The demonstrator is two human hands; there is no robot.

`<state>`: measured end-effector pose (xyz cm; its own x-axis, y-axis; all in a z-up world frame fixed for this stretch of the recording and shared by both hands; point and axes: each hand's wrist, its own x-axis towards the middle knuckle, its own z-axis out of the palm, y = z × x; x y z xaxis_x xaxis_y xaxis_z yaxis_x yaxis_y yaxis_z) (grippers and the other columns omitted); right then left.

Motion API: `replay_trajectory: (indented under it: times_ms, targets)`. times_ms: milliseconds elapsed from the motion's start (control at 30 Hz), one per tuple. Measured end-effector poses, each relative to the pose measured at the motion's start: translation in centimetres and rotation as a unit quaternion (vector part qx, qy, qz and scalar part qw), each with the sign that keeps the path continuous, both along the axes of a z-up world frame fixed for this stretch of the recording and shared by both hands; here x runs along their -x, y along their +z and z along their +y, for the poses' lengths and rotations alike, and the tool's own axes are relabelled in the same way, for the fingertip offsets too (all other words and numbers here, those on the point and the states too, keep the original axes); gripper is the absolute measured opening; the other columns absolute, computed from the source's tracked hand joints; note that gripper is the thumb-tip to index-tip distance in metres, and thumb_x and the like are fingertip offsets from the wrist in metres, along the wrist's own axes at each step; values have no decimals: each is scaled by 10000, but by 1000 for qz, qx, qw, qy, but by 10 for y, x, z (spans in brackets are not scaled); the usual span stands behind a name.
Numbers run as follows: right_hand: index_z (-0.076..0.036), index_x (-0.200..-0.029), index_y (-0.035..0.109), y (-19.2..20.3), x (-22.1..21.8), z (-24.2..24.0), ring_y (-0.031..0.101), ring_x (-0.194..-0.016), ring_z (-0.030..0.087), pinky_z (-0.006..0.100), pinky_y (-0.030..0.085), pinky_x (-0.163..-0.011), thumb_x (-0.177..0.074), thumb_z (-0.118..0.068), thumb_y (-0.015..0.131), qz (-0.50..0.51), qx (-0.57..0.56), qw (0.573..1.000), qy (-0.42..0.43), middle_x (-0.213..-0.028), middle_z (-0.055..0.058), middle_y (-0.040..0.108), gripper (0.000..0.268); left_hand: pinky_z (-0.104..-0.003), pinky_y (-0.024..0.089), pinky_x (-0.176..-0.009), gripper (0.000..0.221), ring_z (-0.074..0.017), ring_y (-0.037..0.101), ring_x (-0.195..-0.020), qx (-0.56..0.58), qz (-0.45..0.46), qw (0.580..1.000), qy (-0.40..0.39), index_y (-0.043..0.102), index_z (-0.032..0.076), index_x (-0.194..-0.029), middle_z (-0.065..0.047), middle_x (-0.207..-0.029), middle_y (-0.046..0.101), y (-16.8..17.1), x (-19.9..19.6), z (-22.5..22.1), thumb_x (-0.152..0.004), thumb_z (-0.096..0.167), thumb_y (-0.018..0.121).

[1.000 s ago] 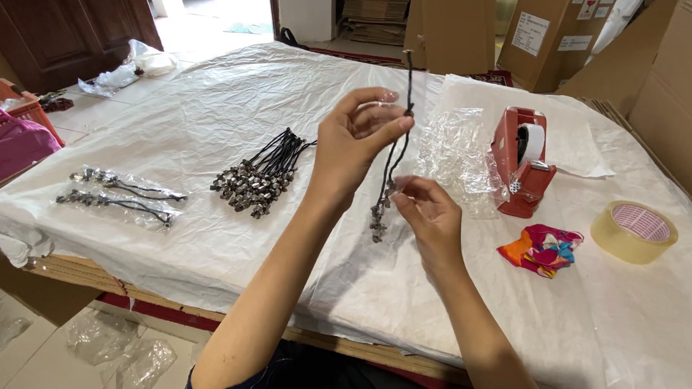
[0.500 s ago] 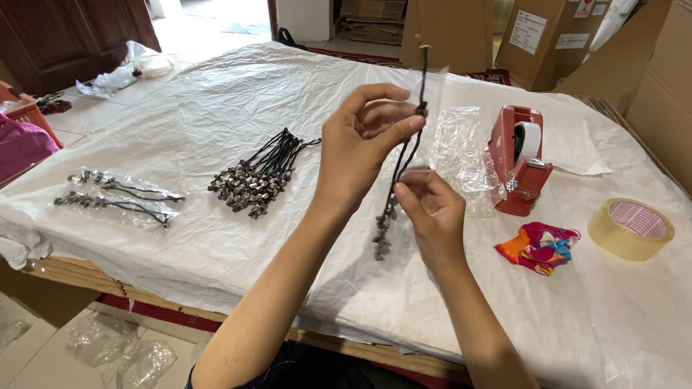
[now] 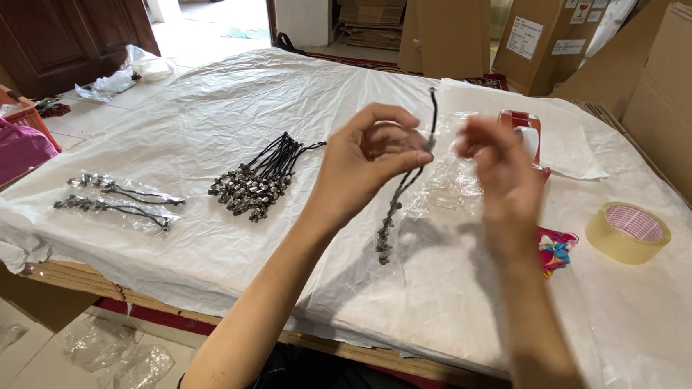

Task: Inspecting and untangling individual cord necklaces with pendants on a work table

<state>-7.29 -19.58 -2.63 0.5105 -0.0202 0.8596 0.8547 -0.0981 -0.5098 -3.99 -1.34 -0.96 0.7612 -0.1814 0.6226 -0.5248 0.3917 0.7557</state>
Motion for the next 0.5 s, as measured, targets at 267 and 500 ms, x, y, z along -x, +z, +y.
replay_trajectory:
  times_ms: [267, 500]
  targets:
    - [15, -1211, 671, 122, 39, -6, 619, -999, 156, 252, 505, -875, -1034, -56, 735, 10, 270, 960, -67, -1121, 117, 680, 201, -270, 625, -905, 377, -140, 746, -950, -66, -41, 997, 10, 646, 148, -1123, -78, -950, 775, 25, 25, 1, -812, 59, 839]
    - [20, -1037, 720, 159, 48, -12, 627, -856, 122, 219, 512, -800, -1013, 7, 807, 14, 358, 929, -94, -923, 88, 682, 91, -267, 620, -887, 397, -148, 747, -912, -17, -42, 999, -16, 647, 118, -1141, -134, -953, 774, 37, 19, 1, -801, 53, 841]
